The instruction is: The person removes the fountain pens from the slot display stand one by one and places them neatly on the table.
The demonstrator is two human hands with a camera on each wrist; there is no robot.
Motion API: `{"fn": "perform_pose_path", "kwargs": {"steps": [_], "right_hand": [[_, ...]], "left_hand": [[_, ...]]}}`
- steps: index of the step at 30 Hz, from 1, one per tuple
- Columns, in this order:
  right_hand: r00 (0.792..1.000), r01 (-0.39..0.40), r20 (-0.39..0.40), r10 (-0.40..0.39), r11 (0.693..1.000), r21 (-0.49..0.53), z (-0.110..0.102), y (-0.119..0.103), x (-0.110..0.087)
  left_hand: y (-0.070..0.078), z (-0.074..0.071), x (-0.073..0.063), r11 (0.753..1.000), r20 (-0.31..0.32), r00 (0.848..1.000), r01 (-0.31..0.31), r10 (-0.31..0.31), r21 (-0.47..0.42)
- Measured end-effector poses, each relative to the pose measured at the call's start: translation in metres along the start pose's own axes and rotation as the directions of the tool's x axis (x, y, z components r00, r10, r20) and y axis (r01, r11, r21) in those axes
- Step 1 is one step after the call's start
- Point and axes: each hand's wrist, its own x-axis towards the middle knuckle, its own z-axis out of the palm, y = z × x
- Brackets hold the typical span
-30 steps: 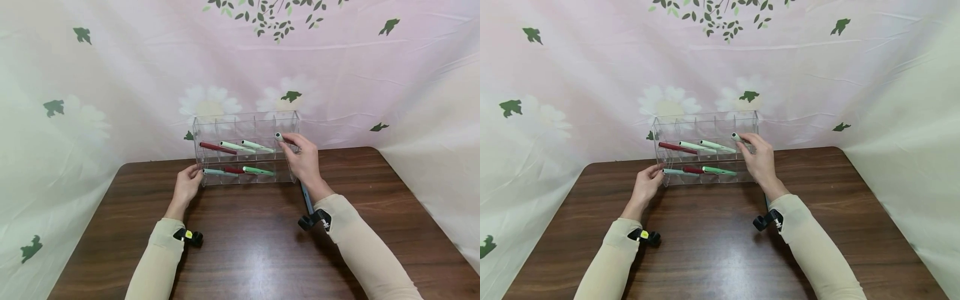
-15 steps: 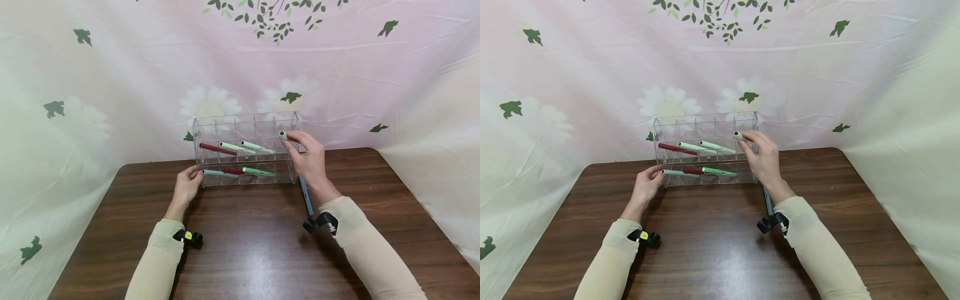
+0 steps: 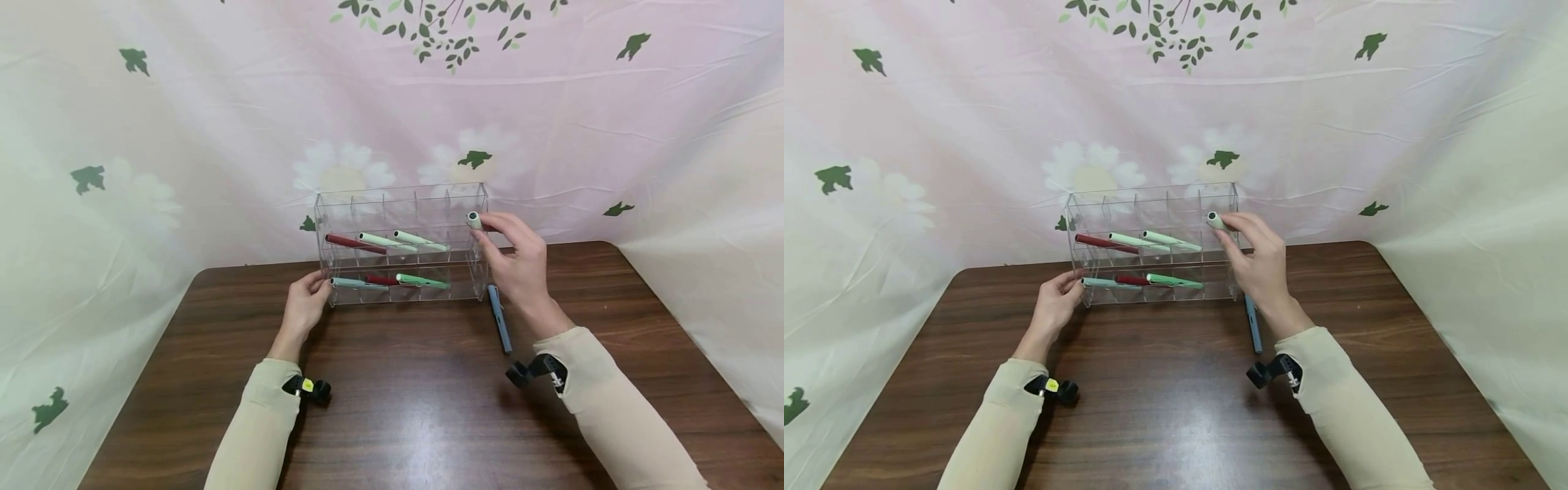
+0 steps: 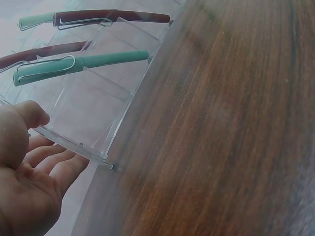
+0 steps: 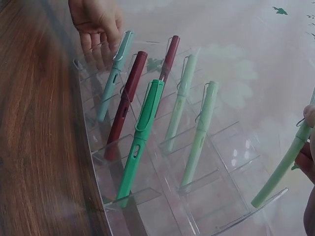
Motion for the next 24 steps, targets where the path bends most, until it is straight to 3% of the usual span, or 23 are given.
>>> {"fn": "perform_pose_path", "kwargs": {"steps": [11,24], "right_hand": [[0.999,-0.028,0.034,0.03,0.997,-0.074,-0.013,0.008,-0.005],[0.994,-0.087,0.055,0.091,0.994,-0.074,-0.022,0.015,-0.013]], "left_hand": [[0.001,0.0,0.0,1.0,-0.001,1.0,0.006,-0.006,0.004],[0.001,0.0,-0.001,1.0,-0.006,1.0,0.006,-0.006,0.02]]}}
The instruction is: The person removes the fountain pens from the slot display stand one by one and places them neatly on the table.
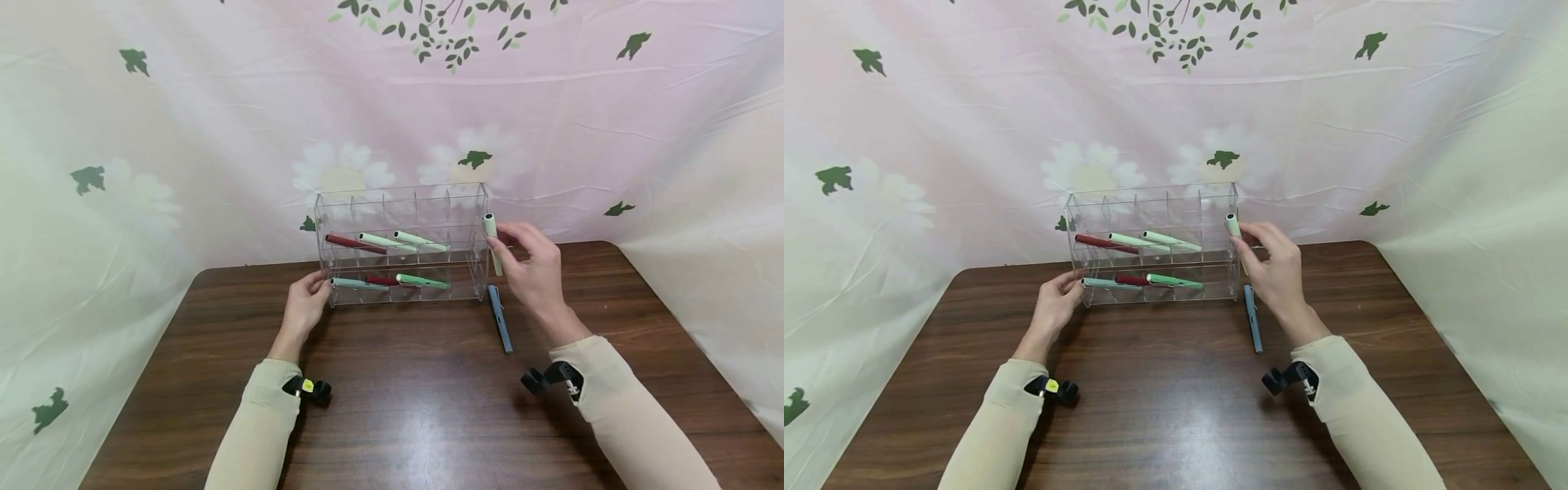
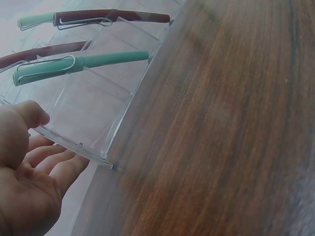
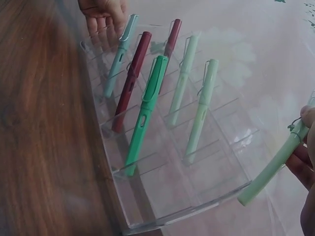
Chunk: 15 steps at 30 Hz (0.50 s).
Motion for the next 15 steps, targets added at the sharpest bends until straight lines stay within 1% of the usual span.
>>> {"fn": "perform_pose_path", "kwargs": {"steps": [6,15], "right_hand": [[0.999,-0.04,-0.003,0.04,0.999,0.007,-0.003,0.007,-0.009],[0.994,-0.112,0.015,0.111,0.994,0.005,-0.009,0.018,-0.02]], "left_hand": [[0.0,0.001,0.0,1.0,-0.001,1.0,-0.006,0.006,0.003],[0.001,0.0,0.0,1.0,0.005,1.0,-0.002,0.002,-0.014]]}}
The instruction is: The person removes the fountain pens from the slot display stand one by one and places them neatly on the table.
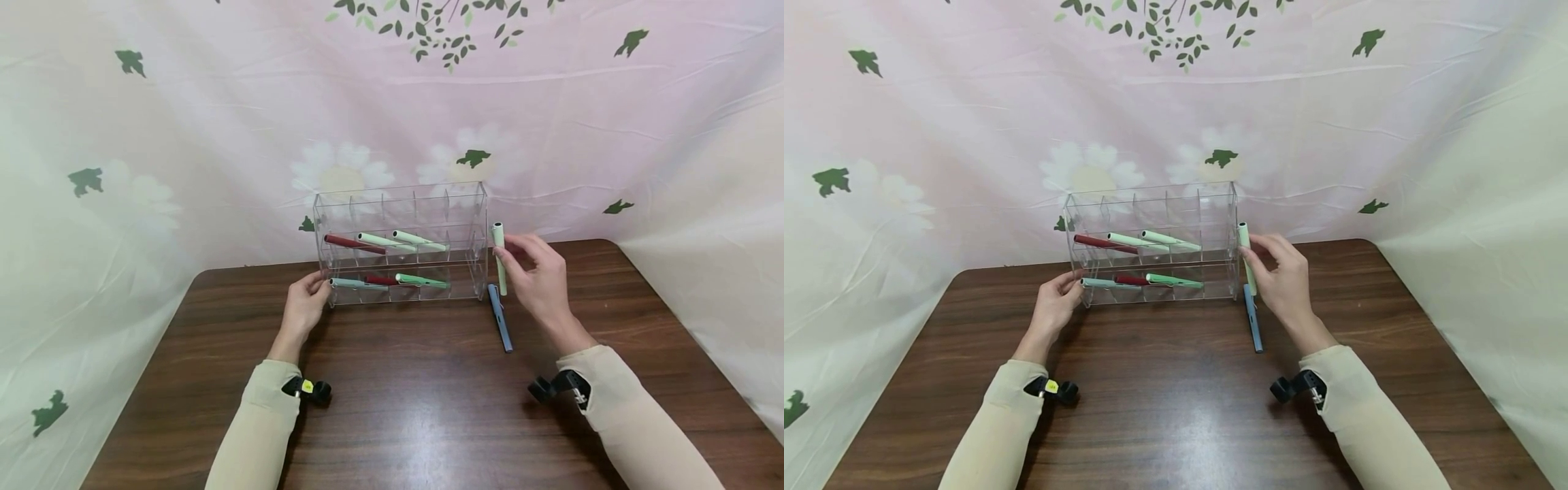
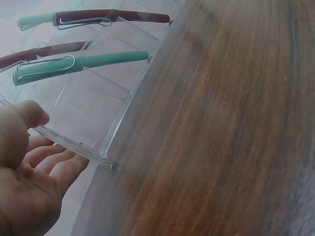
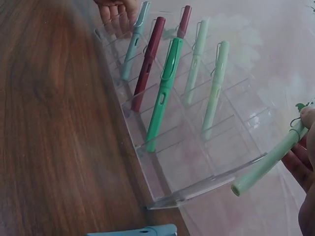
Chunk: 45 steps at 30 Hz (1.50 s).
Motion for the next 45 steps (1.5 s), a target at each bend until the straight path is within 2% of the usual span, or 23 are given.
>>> {"fn": "perform_pose_path", "kwargs": {"steps": [9,19,36,45], "right_hand": [[0.993,-0.117,0.002,0.117,0.993,0.002,-0.003,0.004,-0.007],[0.978,-0.2,0.044,0.205,0.975,-0.1,-0.008,0.016,-0.016],[0.937,-0.283,0.134,0.321,0.928,-0.243,-0.014,0.029,-0.03],[0.915,-0.299,0.17,0.366,0.898,-0.323,-0.019,0.034,-0.036]], "left_hand": [[0.001,0.0,0.0,1.0,0.005,1.0,-0.008,0.007,0.012],[0.0,0.0,-0.001,1.0,0.009,1.0,-0.004,0.004,0.008],[0.0,0.0,-0.001,1.0,0.01,1.0,0.0,0.0,0.003],[0.0,-0.001,-0.001,1.0,0.009,1.0,0.004,-0.004,0.007]]}}
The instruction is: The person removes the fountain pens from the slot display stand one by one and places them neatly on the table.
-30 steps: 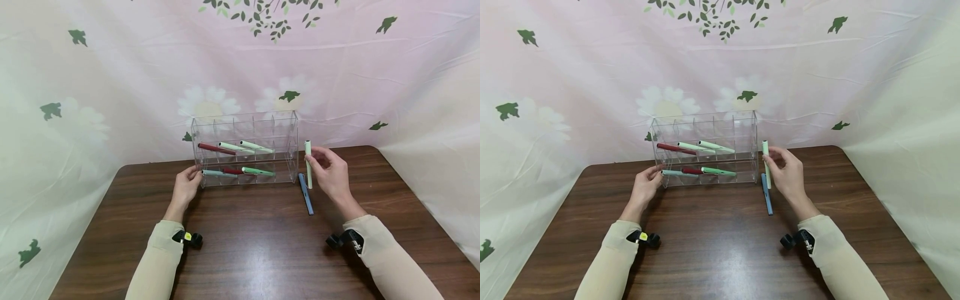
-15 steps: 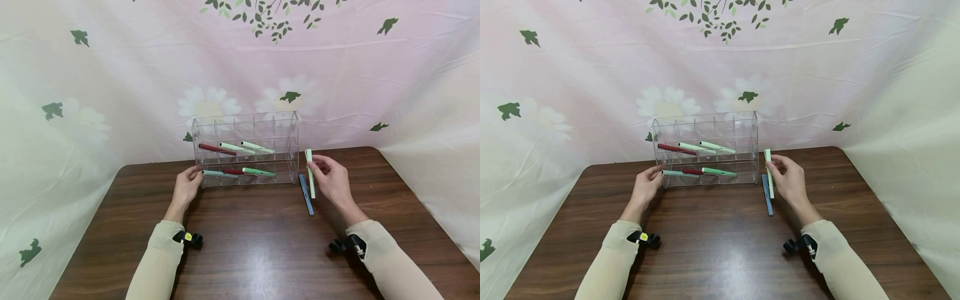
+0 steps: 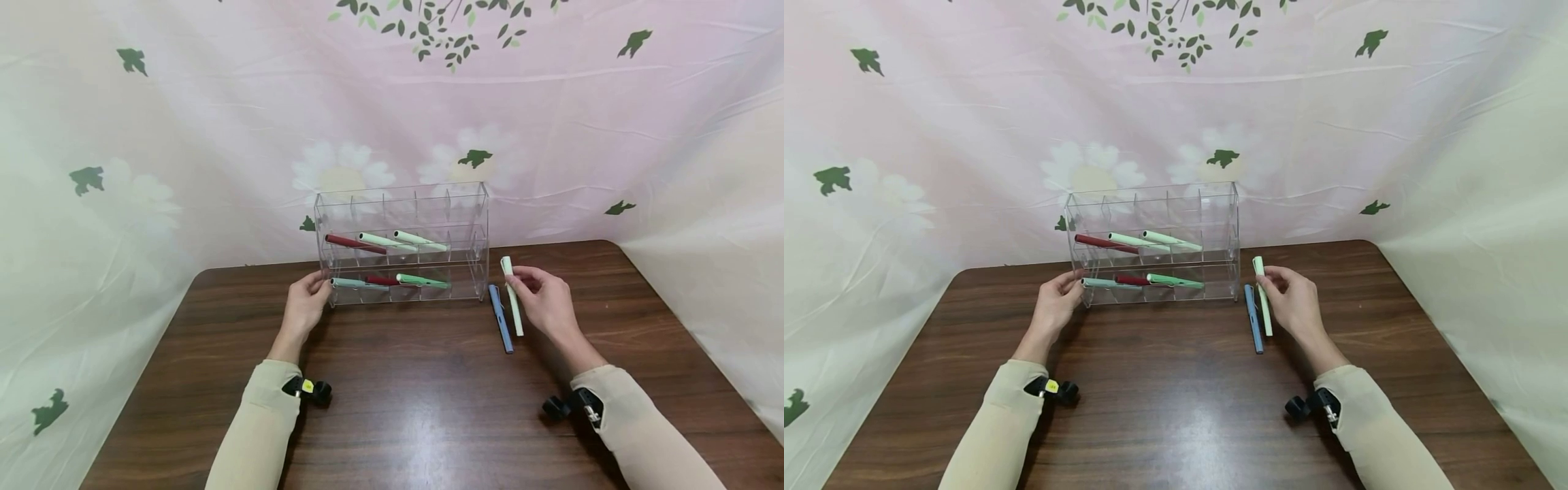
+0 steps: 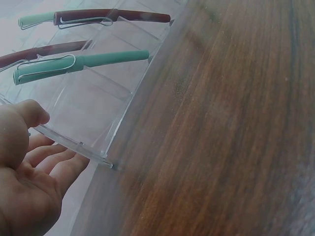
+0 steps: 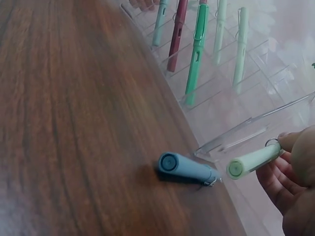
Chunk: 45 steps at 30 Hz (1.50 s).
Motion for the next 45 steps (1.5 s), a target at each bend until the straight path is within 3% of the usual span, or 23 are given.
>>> {"fn": "perform_pose_path", "kwargs": {"steps": [13,26,45], "right_hand": [[0.989,-0.053,0.132,0.07,0.99,-0.133,0.003,0.015,-0.003],[0.972,-0.076,0.208,0.112,0.982,-0.175,0.007,0.025,-0.004],[0.952,-0.058,0.279,0.123,0.972,-0.229,0.01,0.011,-0.002]], "left_hand": [[0.0,-0.002,-0.001,1.0,0.012,1.0,0.001,-0.001,-0.001],[0.0,-0.003,0.0,1.0,0.035,0.999,-0.006,0.006,0.0],[-0.001,-0.004,-0.001,1.0,0.058,0.998,0.019,-0.019,-0.001]]}}
